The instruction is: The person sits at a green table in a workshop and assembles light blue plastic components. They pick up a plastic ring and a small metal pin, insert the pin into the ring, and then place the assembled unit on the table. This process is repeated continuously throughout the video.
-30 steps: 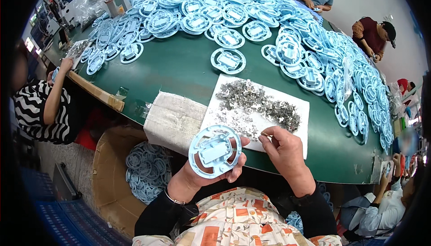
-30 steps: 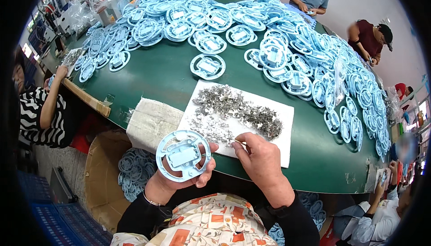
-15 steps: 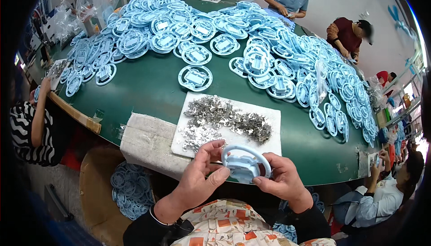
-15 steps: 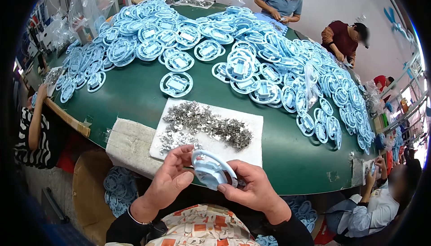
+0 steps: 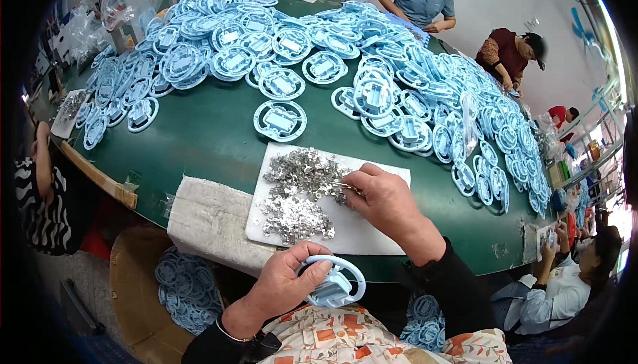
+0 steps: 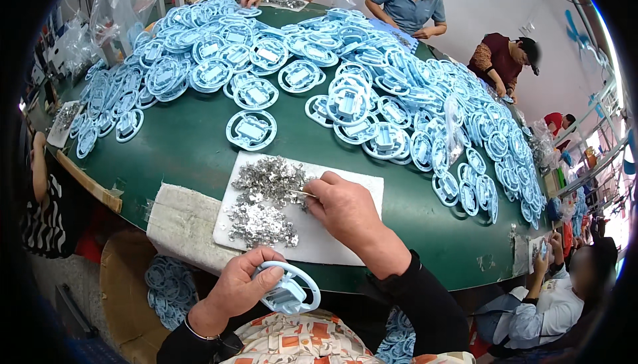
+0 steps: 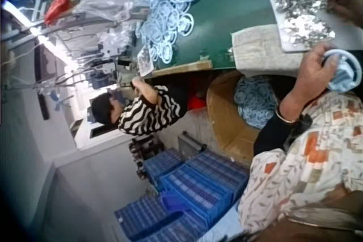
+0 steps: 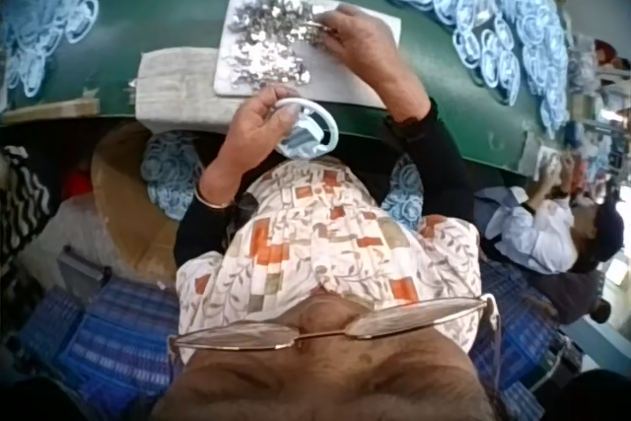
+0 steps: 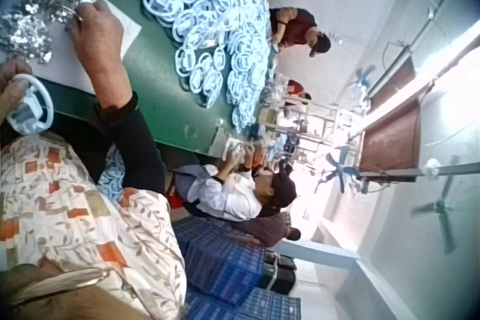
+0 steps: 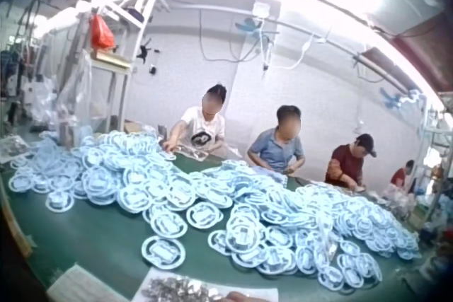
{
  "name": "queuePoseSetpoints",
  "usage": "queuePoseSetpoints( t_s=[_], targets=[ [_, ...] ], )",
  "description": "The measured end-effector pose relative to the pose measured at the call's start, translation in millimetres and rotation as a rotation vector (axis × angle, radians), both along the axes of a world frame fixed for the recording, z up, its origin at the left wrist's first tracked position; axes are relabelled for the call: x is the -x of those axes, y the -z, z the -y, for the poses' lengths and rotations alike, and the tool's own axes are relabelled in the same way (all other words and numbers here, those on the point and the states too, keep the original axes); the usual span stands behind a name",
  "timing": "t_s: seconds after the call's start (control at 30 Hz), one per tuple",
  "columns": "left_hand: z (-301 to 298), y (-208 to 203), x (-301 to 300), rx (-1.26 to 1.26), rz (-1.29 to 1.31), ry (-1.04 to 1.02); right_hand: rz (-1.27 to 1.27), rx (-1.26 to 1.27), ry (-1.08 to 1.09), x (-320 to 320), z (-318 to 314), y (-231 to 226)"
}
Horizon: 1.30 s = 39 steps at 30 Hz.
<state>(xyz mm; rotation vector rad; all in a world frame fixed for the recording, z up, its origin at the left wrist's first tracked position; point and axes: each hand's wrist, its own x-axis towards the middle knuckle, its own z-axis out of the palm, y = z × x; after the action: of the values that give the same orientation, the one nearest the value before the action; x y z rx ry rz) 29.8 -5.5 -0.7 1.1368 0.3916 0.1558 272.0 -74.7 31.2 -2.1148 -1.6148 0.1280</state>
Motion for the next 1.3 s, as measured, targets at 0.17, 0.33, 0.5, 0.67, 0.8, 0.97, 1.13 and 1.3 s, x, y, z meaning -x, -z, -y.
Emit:
queuePoseSetpoints(
  t_s=[0.17,0.33,0.5,0.67,0.8,0.97,1.13,1.3],
  targets=[
    [-3,1,-1,-0.013,-0.003,0.026,0.134,0.058,-0.031,-1,-14,12],
    [-5,0,-6,0.024,-0.001,0.007,0.047,0.055,-0.023,-2,-15,11],
    [-1,0,-14,0.067,-0.013,-0.027,0.005,-0.032,-0.026,-4,-10,9],
    [-5,0,-26,-0.055,-0.005,-0.165,-0.18,-0.111,-0.037,-2,2,-3],
    [-18,-23,-43,-0.343,-0.087,-0.195,-0.561,-0.095,-0.015,-4,12,-7],
    [-22,-39,-58,-0.824,-0.117,-0.204,-0.819,0.037,-0.055,-2,24,-20],
    [-17,-43,-59,-0.881,-0.079,-0.173,-0.893,0.009,-0.052,3,39,-30],
    [-9,-49,-55,-0.914,-0.1,-0.013,-0.775,0.055,-0.1,8,57,-36]
  ],
)
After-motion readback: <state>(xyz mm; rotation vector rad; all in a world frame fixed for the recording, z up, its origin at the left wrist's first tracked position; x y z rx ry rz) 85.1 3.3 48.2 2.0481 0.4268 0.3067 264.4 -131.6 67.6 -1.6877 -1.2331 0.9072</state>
